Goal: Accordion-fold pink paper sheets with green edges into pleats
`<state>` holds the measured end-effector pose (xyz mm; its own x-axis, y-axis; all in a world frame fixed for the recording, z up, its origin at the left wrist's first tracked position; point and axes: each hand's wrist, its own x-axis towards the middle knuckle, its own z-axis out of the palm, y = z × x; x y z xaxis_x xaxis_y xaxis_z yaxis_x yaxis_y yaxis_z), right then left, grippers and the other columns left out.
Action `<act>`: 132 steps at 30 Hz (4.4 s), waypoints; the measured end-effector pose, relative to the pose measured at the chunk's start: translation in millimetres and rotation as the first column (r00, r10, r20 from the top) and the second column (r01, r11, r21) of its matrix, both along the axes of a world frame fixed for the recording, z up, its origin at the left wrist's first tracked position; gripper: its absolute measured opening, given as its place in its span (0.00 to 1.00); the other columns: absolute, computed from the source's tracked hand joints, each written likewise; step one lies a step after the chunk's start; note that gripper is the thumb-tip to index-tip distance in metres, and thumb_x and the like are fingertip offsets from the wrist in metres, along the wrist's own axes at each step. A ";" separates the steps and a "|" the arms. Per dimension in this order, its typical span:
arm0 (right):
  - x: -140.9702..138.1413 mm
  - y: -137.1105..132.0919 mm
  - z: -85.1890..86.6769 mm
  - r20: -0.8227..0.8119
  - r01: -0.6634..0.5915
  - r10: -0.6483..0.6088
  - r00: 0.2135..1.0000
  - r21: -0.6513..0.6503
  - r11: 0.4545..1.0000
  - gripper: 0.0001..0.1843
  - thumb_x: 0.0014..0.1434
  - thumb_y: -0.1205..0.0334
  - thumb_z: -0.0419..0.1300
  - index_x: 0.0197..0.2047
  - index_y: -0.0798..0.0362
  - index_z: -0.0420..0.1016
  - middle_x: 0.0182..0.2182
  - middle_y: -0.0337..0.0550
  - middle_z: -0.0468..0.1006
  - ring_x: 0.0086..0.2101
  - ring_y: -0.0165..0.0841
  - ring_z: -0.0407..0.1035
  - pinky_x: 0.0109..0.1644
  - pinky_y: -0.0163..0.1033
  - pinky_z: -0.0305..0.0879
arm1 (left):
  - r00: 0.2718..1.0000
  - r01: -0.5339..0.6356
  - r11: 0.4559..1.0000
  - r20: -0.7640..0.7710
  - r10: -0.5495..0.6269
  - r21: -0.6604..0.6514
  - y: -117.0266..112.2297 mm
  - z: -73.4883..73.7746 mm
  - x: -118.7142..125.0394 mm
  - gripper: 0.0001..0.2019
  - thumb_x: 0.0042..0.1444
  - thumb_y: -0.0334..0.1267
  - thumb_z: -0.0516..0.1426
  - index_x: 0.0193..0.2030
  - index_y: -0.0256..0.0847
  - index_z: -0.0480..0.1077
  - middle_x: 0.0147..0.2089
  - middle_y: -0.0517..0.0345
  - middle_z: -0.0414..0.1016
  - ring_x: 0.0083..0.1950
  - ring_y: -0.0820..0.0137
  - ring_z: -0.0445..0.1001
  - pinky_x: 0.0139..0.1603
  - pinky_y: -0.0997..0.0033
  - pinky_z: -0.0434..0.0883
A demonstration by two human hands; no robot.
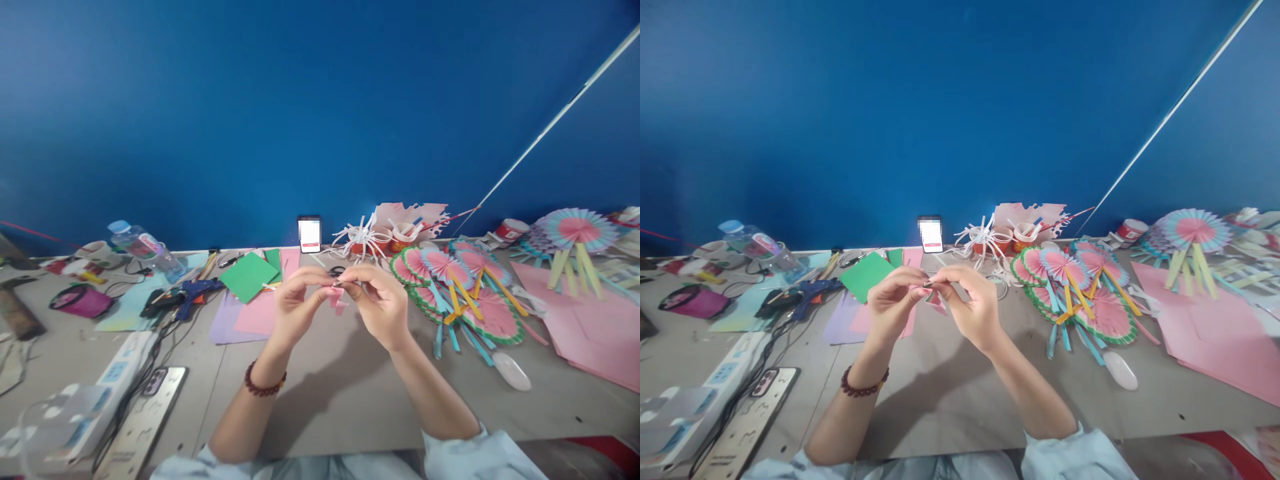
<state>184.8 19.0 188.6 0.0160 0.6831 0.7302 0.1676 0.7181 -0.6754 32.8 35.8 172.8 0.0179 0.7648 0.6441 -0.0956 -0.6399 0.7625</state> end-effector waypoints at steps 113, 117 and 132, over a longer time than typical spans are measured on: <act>5.2 7.0 -4.5 0.335 0.184 -0.133 0.933 -0.124 0.975 0.09 0.58 0.70 0.59 0.30 0.52 0.79 0.26 0.39 0.78 0.28 0.31 0.71 0.35 0.36 0.66 | 0.969 -0.137 0.950 -0.239 0.068 -0.282 -8.0 22.7 -15.6 0.09 0.53 0.42 0.63 0.33 0.38 0.75 0.34 0.53 0.78 0.35 0.68 0.76 0.34 0.74 0.72; 8.7 4.8 2.2 0.380 0.159 -0.081 0.921 -0.177 0.971 0.06 0.58 0.67 0.61 0.35 0.50 0.80 0.32 0.42 0.81 0.34 0.35 0.74 0.41 0.38 0.68 | 0.962 -0.189 0.933 -0.248 0.113 -0.306 -5.4 22.5 -19.3 0.10 0.52 0.43 0.63 0.32 0.37 0.75 0.32 0.53 0.78 0.33 0.69 0.76 0.32 0.74 0.71; 11.7 7.6 6.1 0.342 0.113 -0.018 0.939 -0.261 0.959 0.03 0.56 0.65 0.63 0.31 0.50 0.80 0.29 0.40 0.80 0.31 0.32 0.73 0.39 0.36 0.66 | 0.953 -0.233 0.936 -0.253 0.166 -0.264 -7.7 28.1 -28.1 0.10 0.50 0.43 0.64 0.31 0.38 0.76 0.32 0.54 0.78 0.32 0.69 0.75 0.32 0.74 0.71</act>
